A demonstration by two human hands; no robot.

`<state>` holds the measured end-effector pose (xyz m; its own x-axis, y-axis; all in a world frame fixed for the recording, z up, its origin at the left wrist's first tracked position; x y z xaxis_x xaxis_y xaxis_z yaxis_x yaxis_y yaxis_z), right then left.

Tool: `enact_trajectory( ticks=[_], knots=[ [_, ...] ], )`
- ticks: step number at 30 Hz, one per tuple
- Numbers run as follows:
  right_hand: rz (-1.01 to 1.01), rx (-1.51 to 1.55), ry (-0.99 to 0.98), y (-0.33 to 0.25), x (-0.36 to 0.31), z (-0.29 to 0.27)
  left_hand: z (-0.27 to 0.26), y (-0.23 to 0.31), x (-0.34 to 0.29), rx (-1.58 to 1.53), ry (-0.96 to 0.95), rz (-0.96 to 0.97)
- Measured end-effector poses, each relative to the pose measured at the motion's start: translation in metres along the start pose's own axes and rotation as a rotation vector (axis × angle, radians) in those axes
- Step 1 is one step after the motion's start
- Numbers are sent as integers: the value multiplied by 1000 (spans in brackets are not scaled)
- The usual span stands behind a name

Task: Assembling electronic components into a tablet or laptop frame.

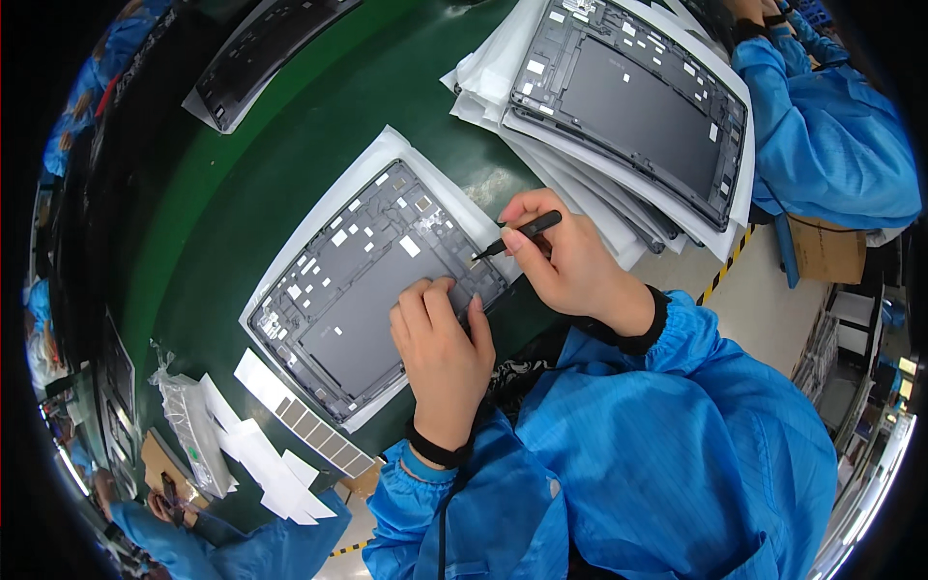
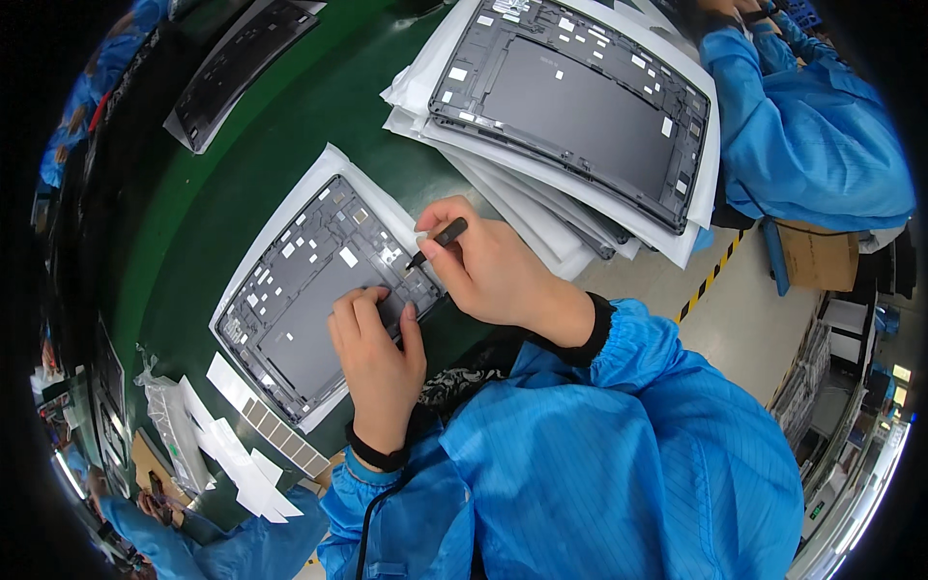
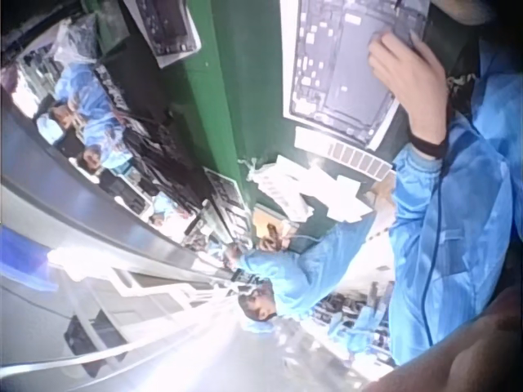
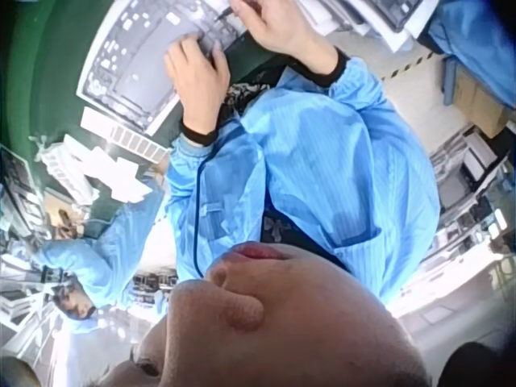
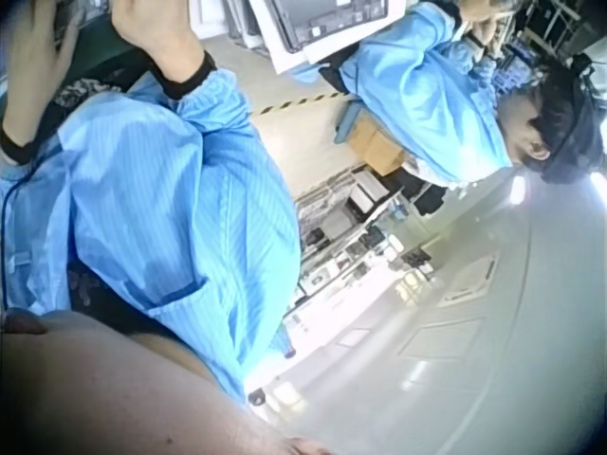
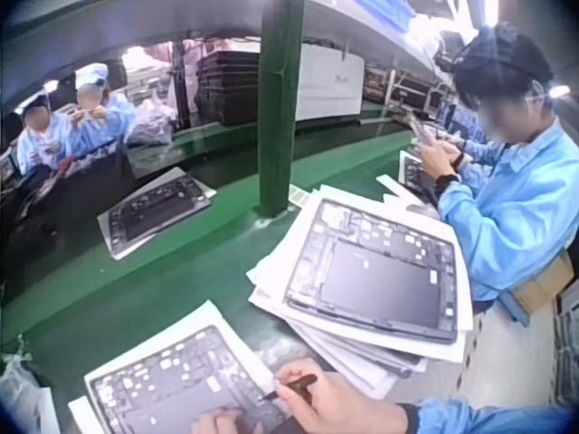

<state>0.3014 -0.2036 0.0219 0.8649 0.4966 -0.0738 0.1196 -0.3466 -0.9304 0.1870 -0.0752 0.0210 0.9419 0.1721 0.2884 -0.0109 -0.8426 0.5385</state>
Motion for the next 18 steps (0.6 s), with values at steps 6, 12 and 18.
enact_trajectory(
  ticks=[6, 12, 18],
  knots=[
    [72, 14, -37, -3, -2, 0, -1, -1, -1, -5, 1, 1],
    [86, -13, -23, -5, -5, 1, 5, 8, -3, 170, -30, 98],
    [-5, -55, 6, -6, -9, -4, 19, 18, 1, 405, -89, 188]
  ],
)
Point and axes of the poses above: each hand's wrist, its own x-axis towards the middle knuckle, its own z-axis out of the palm, y = z × x, the point moved 3 cm from there along x, towards the middle knuckle, and after that the axes turned 12 degrees about z, right-handed, at the moved point
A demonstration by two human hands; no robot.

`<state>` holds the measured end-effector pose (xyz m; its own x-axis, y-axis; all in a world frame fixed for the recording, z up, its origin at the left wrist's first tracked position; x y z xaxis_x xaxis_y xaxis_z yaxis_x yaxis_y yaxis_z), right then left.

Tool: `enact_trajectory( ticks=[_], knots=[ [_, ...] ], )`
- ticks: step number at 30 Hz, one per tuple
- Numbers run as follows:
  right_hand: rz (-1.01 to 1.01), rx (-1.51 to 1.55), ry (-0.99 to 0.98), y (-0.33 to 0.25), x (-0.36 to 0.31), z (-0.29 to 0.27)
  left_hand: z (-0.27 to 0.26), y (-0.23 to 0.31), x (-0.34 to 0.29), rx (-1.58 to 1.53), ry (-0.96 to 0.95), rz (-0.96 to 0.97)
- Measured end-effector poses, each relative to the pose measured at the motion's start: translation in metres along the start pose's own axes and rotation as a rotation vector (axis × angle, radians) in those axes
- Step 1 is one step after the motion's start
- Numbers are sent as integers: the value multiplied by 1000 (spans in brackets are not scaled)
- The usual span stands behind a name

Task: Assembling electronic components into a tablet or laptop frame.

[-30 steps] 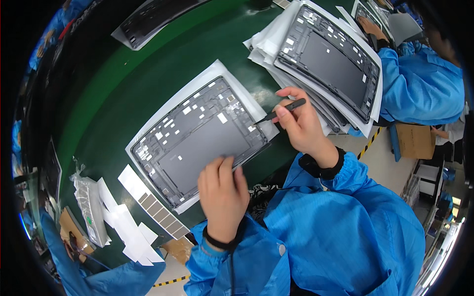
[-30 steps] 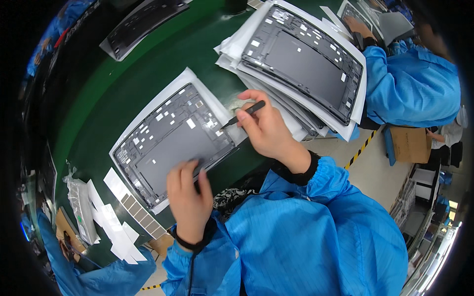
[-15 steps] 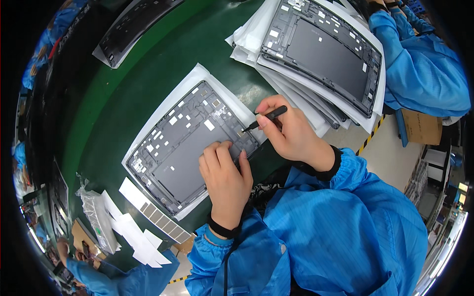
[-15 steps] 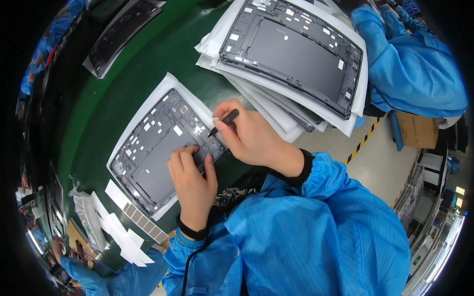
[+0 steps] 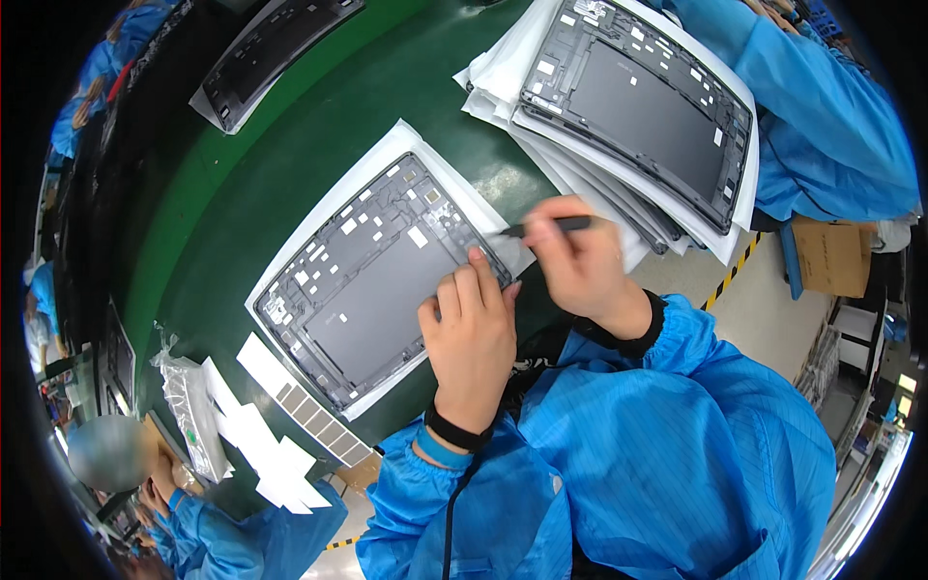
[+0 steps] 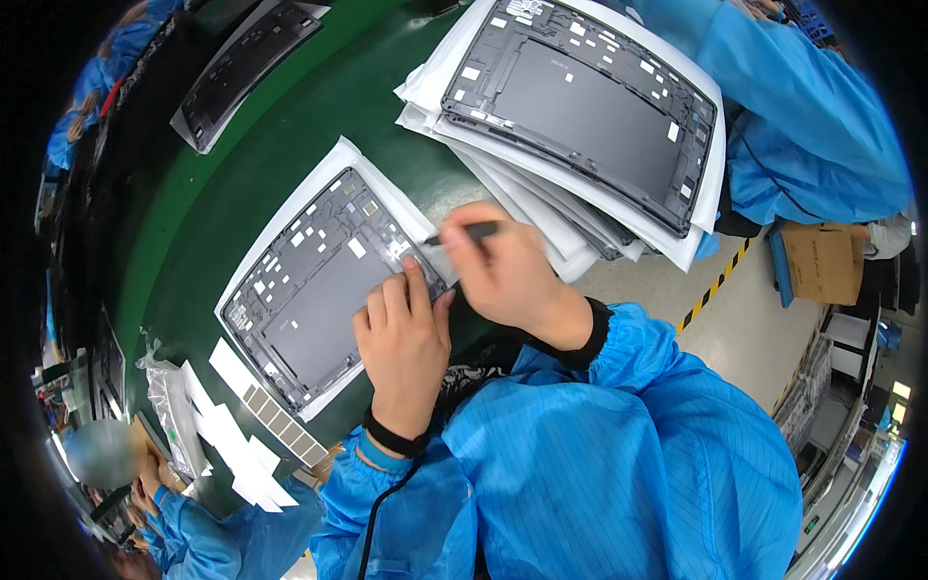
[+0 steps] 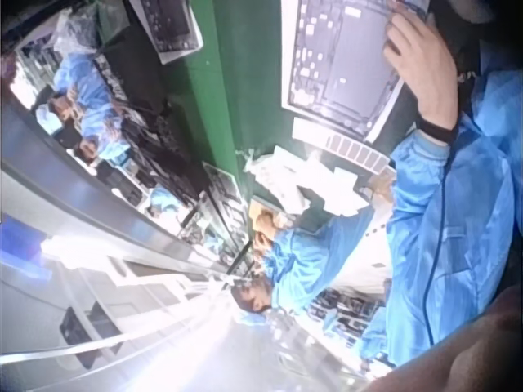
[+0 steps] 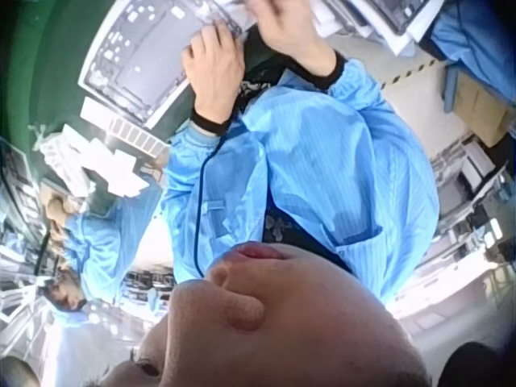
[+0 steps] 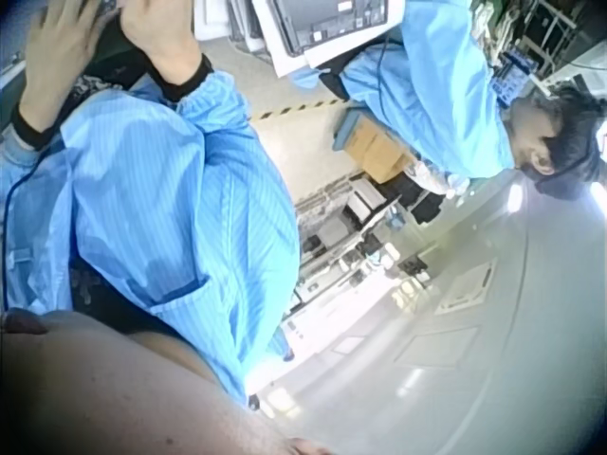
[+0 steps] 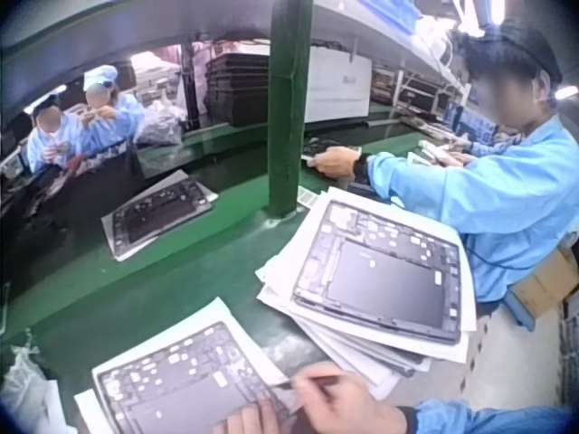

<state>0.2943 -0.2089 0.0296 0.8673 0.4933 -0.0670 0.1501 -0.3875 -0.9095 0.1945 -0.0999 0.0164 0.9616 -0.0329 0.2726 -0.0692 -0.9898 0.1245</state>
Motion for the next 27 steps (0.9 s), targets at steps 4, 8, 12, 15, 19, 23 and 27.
enact_trajectory(
  ticks=[4, 8, 12, 15, 19, 23, 27],
  knots=[
    [-333, 417, 452, -11, -10, -26, -1, 2, 3, 69, -4, 43],
    [-311, 166, 326, 17, -1, -13, -3, -1, 0, 26, 41, -11],
    [-165, 342, 292, 38, 13, 4, -8, 0, 1, 24, -12, 35],
    [-181, 297, 254, 26, 23, 1, -39, -45, -17, -92, 197, -173],
    [-351, -191, 202, 16, 20, 5, -64, -152, -77, 202, 192, -693],
    [-408, -304, 113, 7, 19, 14, -52, -189, -79, 169, -37, -745],
    [-406, -277, 115, 9, 19, 13, -54, -191, -63, 193, -65, -628]
  ],
)
Point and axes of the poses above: each hand's wrist, its own x-axis towards the middle knuckle, its own z-axis out of the palm, y = z × x, the point moved 3 cm from there along x, towards the middle knuckle, and after that the axes turned 12 degrees about z, right-handed, at the moved point
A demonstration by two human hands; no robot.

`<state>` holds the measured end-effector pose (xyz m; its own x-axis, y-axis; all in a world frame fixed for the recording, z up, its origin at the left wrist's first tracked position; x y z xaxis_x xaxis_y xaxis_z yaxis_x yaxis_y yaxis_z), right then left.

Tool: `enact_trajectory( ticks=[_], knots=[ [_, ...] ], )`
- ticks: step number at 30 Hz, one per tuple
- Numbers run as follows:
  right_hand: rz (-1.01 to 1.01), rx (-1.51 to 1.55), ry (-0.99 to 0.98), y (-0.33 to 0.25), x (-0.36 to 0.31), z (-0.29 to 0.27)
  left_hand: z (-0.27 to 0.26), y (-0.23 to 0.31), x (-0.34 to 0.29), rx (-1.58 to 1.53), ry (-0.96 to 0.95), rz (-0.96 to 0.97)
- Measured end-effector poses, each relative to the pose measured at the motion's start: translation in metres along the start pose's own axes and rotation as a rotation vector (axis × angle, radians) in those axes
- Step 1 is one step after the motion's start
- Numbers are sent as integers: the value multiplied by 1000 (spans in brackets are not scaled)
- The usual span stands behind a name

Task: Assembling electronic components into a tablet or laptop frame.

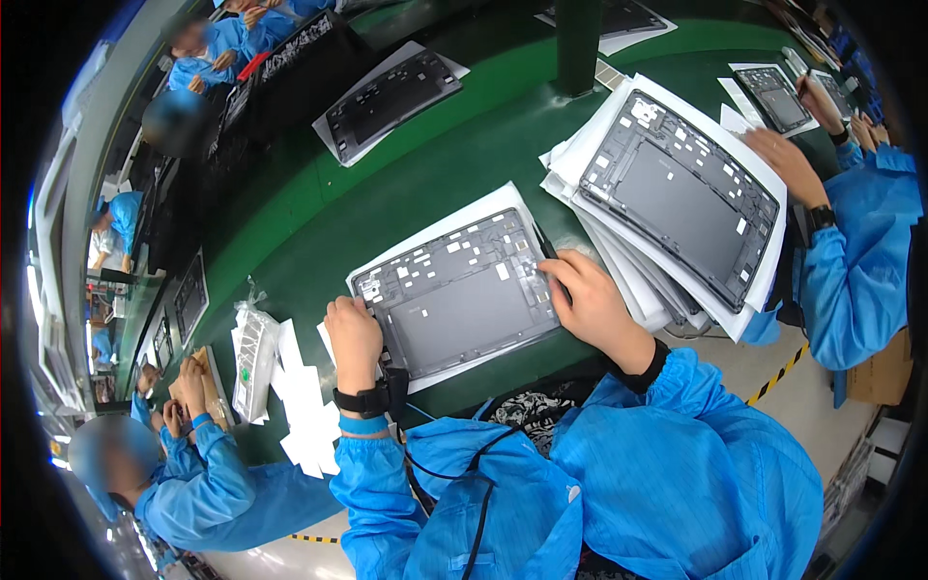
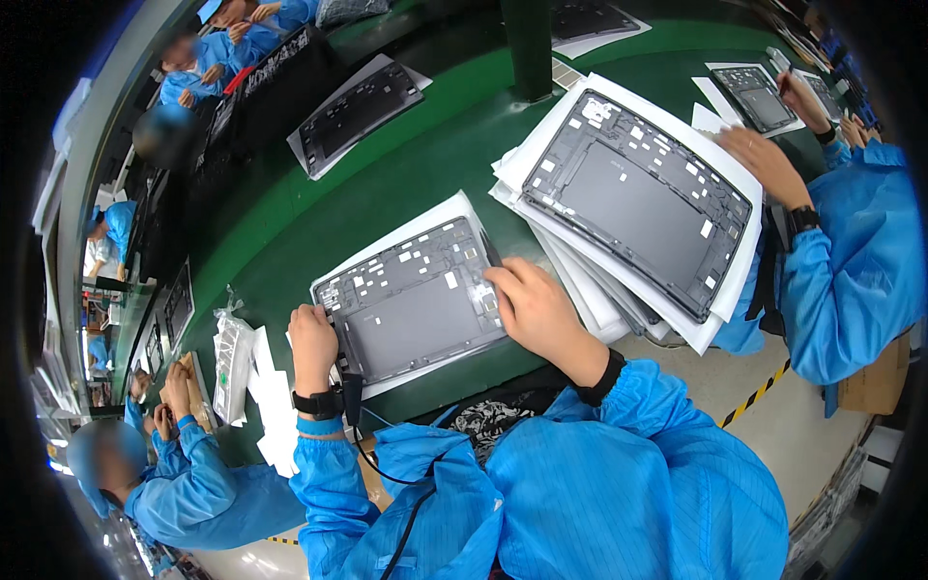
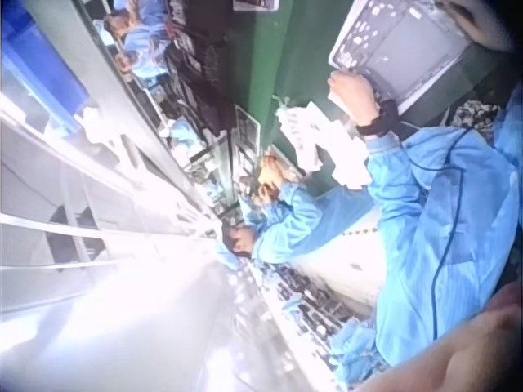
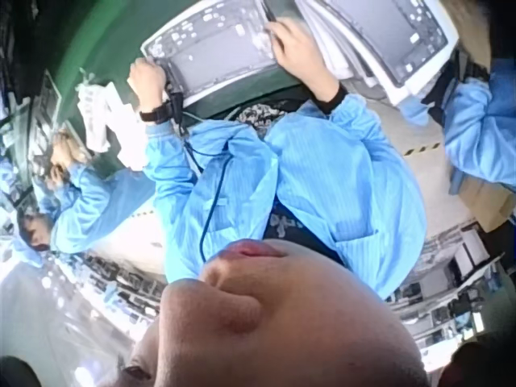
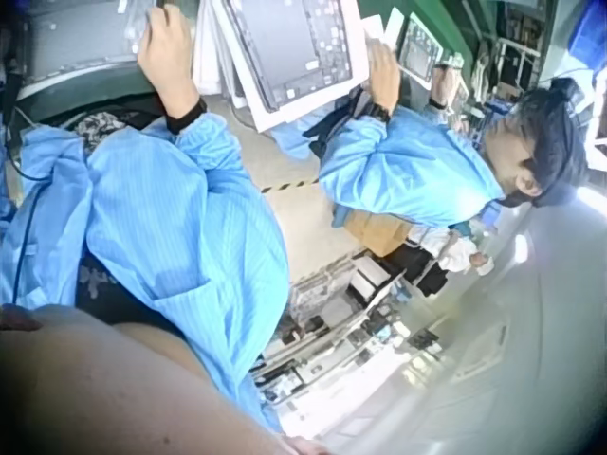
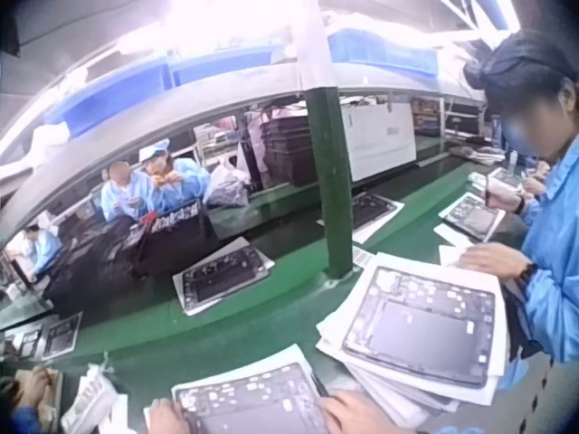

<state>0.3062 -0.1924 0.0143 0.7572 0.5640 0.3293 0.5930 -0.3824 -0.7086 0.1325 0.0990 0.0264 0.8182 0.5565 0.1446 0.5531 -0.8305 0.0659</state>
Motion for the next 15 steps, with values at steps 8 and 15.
enact_trajectory(
  ticks=[8, 15],
  knots=[
    [124, 109, 31, 5, -2, -7, -78, -76, 117, -375, 376, 24],
    [122, -1, 31, -6, -2, -5, -27, -408, 266, -307, 483, -101]
  ],
)
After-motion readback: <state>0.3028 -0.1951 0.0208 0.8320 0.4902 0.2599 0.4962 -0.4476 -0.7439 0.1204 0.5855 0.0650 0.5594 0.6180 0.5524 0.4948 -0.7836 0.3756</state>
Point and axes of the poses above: each hand's wrist, its own x-axis towards the middle knuckle, its own z-axis out of the palm, y = z × x, the point moved 3 cm from there along x, towards the middle knuckle, and after that the axes turned 12 degrees about z, right-handed, at the moved point
